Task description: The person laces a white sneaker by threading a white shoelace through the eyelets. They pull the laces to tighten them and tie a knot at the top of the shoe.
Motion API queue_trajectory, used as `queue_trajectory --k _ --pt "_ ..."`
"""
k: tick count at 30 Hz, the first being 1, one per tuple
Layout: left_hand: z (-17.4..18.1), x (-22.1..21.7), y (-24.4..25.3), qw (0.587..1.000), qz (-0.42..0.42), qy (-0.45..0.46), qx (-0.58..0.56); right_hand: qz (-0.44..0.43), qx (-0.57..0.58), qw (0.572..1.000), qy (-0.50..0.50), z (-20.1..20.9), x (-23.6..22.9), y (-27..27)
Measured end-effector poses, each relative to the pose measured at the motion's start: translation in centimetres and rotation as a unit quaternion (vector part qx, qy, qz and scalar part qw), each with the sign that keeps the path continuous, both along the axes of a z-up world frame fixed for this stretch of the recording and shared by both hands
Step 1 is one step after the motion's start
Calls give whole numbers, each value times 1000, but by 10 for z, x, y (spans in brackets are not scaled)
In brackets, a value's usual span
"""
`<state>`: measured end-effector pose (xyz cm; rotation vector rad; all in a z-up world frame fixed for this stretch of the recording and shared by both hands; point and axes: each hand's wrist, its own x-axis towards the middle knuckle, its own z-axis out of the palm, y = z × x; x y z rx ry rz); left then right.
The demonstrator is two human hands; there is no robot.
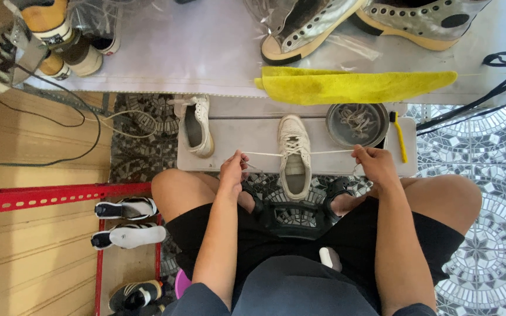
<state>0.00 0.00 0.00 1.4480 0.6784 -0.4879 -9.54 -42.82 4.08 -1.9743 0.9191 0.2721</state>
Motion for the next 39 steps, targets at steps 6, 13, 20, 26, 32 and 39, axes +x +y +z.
queue_trajectory --k 6,13,20,26,32,39 --pt "-28 1 5 995 31 82 -37 -69 12 998 -9 -8 -6 -6" --pt "-64 -3 32 928 -239 -1 285 89 -52 989 102 35 -9 -5" --pt "84 -27 -45 840 -399 -144 338 320 -71 911 249 115 -14 76" --pt "81 -39 -103 861 -418 -167 239 285 -133 949 37 60 1 132" --pt "4 -45 -106 872 -383 -160 259 272 -209 939 -7 -44 8 136" --pt "80 -69 -71 938 -325 -109 51 305 -184 904 -238 51 -12 106"
